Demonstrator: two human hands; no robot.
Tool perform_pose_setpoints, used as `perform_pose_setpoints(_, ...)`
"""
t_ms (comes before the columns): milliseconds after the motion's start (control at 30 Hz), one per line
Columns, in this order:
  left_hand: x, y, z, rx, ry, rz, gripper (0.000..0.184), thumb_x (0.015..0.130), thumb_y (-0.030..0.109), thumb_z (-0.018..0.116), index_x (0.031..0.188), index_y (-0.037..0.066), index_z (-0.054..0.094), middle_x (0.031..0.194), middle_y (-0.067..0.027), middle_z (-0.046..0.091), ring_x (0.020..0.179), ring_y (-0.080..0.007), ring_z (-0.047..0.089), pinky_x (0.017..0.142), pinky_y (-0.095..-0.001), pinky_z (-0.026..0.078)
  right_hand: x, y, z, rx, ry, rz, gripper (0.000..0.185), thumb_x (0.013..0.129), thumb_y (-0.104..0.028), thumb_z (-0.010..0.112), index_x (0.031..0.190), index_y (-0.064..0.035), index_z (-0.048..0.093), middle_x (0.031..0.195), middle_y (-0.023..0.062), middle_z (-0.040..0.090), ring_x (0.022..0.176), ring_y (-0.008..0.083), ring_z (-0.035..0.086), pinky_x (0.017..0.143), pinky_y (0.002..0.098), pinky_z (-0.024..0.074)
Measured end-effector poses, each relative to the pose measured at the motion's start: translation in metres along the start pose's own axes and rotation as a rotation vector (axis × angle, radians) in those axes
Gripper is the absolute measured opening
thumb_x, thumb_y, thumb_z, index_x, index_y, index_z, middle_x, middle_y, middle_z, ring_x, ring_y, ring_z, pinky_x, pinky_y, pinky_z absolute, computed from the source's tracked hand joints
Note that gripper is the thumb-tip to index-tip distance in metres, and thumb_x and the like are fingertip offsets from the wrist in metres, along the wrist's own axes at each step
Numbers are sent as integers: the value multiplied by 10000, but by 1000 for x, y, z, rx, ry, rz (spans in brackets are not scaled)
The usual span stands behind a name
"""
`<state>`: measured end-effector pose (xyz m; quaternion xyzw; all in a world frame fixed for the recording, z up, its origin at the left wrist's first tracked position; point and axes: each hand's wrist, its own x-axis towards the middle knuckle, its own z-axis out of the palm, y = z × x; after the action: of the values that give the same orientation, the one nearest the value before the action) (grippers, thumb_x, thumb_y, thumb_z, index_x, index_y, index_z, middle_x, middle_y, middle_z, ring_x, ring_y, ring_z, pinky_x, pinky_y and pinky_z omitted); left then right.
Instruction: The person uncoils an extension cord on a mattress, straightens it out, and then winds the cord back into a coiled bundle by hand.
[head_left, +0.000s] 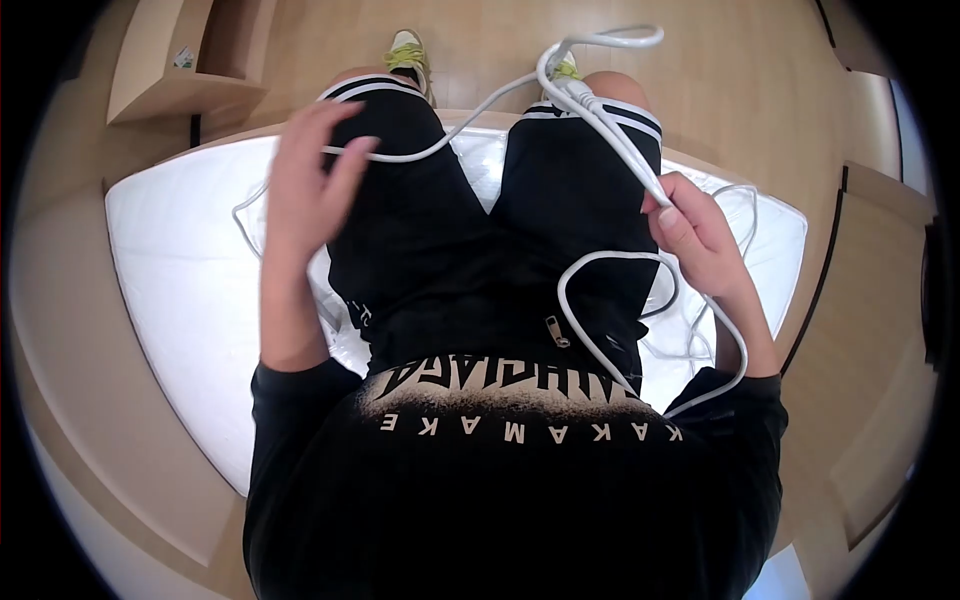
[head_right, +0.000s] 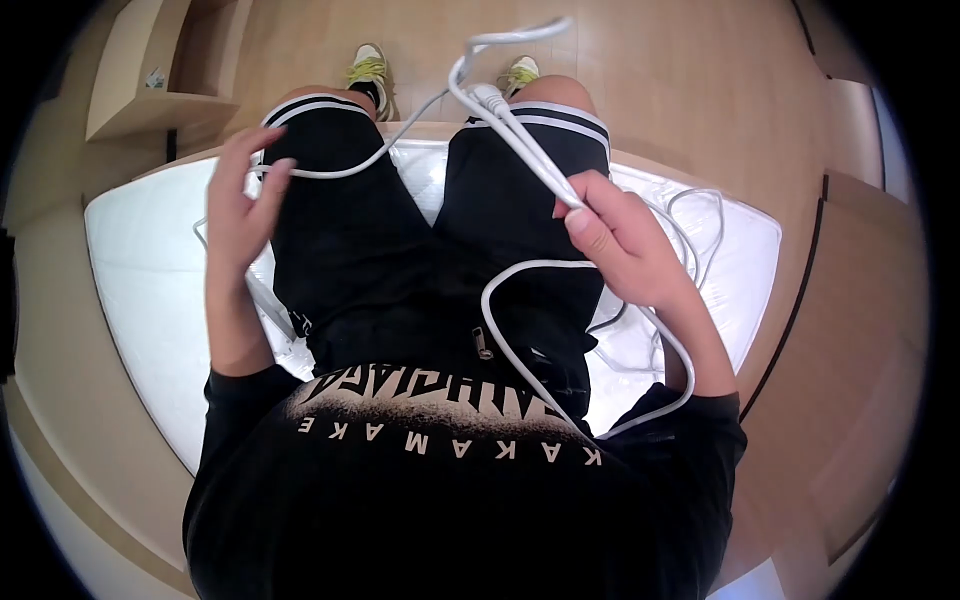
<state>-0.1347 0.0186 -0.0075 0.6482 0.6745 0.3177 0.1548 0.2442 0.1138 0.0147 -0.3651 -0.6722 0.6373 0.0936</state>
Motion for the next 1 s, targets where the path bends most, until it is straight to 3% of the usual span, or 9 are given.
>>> perform_pose_setpoints(100, 32, 32, 39, -426, -93, -2, 375, 863, 211, 654, 1176, 19, 579, 1159, -147, 608, 1084, -274, 576, 914, -355, 445, 1, -10, 4, -81, -23, -47, 268, 977, -308, 485, 996, -45, 533, 651, -2, 470, 597, 104, 446, 572, 252, 375)
perform_pose_setpoints(167, 56, 32, 72, -664, -227, -33, 479, 933, 199, 575, 1365, 38, 448, 1256, -110, 554, 1145, -213, 528, 933, -313, 429, 2, -16, 4, -141, -40, -89, 237, 964, -277, 502, 1003, -46, 542, 652, 32, 513, 576, 150, 499, 567, 272, 399)
perform_pose_setpoints(300, 79, 38, 99, -925, -671, -174, 526, 948, 231, 565, 1407, 40, 393, 1266, -103, 544, 922, -128, 548, 822, -265, 448, -4, -16, 1, -213, -68, -145, 197, 936, -224, 523, 1008, -42, 552, 657, 60, 548, 576, 206, 550, 564, 301, 424)
perform_pose_setpoints(333, 80, 46, 97, -860, -690, -210, 545, 943, 246, 577, 1414, 43, 394, 1145, -58, 586, 819, -88, 507, 759, -256, 439, -6, -15, -1, -230, -62, -160, 194, 933, -219, 523, 1007, -41, 553, 654, 61, 546, 576, 208, 551, 566, 302, 426)
perform_pose_setpoints(467, 68, 41, 97, -980, -526, -171, 491, 934, 282, 585, 1331, 15, 475, 975, -14, 572, 816, -95, 506, 760, -256, 433, -17, -5, -7, -145, -1, -59, 231, 945, -255, 489, 986, -35, 546, 614, 64, 506, 550, 188, 516, 544, 296, 394)
perform_pose_setpoints(667, 57, 35, 90, -1183, -538, -198, 420, 951, 222, 566, 1299, -4, 503, 945, -44, 588, 818, -113, 523, 782, -253, 447, -15, 8, 0, 141, 128, 4, 329, 996, -328, 411, 929, -21, 510, 594, -23, 384, 543, 77, 327, 519, 235, 281)
perform_pose_setpoints(733, 56, 34, 84, -1281, -515, -254, 292, 965, 114, 523, 1223, -19, 559, 917, -50, 602, 804, -110, 521, 749, -237, 441, -12, 3, 1, 157, 118, 39, 325, 997, -320, 415, 926, -17, 509, 599, -28, 383, 548, 70, 326, 519, 226, 273)
perform_pose_setpoints(833, 59, 29, 93, -1096, -411, -306, 239, 957, 75, 526, 1163, -27, 595, 953, -56, 615, 799, -105, 523, 740, -231, 442, -12, 2, -1, 194, 93, 27, 309, 994, -300, 431, 918, -12, 516, 603, -37, 378, 555, 55, 324, 514, 214, 260)
perform_pose_setpoints(1000, 52, 62, 102, -1130, -397, -228, 237, 971, 100, 514, 1173, 19, 607, 838, -5, 573, 739, -74, 499, 684, -224, 444, -18, -8, 0, 360, 112, -5, 286, 983, -280, 447, 922, -17, 541, 604, -49, 390, 550, 52, 337, 508, 212, 270)
